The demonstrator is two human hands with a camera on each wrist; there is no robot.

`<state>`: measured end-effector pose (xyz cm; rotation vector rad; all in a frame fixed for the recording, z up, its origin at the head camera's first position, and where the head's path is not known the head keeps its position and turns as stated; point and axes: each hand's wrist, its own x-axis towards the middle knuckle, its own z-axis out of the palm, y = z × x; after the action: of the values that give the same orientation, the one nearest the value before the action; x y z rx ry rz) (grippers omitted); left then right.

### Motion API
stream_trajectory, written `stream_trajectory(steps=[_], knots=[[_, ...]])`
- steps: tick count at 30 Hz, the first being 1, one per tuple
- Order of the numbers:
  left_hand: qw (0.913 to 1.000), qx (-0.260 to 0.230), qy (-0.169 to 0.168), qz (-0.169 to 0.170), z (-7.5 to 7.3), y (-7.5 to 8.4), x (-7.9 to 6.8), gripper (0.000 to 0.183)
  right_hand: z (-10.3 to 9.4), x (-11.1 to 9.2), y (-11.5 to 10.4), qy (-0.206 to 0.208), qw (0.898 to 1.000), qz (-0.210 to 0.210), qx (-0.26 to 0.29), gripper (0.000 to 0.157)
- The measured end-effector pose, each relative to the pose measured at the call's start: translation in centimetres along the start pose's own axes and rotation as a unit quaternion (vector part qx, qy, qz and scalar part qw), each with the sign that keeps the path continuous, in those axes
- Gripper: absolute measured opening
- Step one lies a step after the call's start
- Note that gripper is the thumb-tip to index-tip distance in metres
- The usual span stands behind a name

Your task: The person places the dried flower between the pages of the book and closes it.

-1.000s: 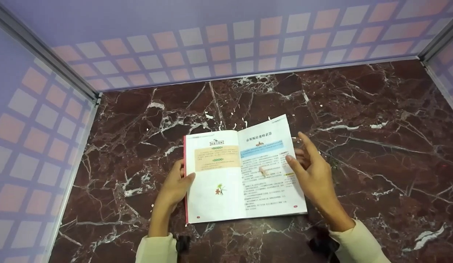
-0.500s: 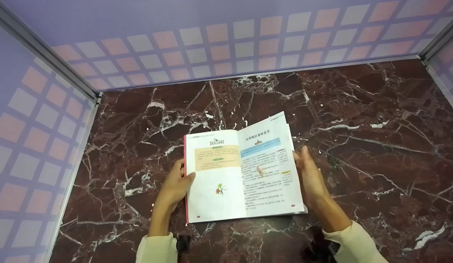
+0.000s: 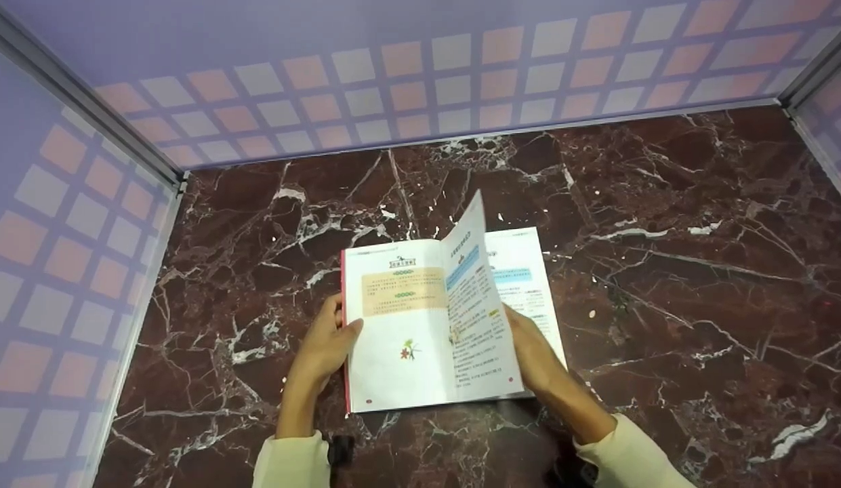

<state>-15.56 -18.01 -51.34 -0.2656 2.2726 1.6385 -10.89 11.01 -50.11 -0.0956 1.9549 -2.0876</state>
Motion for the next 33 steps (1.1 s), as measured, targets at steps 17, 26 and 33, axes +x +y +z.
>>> stream_trajectory(steps=[17, 26, 33], knots=[[0.9999, -0.005, -0.003, 0.015, 0.0, -0.2, 0.0, 0.050, 3.1, -0.1, 1.5, -0.067, 0.917, -0.138, -0.370, 0.057], [0.9996, -0.003, -0.002, 0.028, 0.1, 0.0, -0.1, 0.049, 3.3, -0.2, 1.5, -0.102, 0.893, -0.109, -0.425, 0.058], [0.9994, -0.018, -0.006, 0.030, 0.1, 0.0, 0.0, 0.057, 3.4, 0.1, 1.9, -0.104, 0.868, -0.118, -0.471, 0.060]])
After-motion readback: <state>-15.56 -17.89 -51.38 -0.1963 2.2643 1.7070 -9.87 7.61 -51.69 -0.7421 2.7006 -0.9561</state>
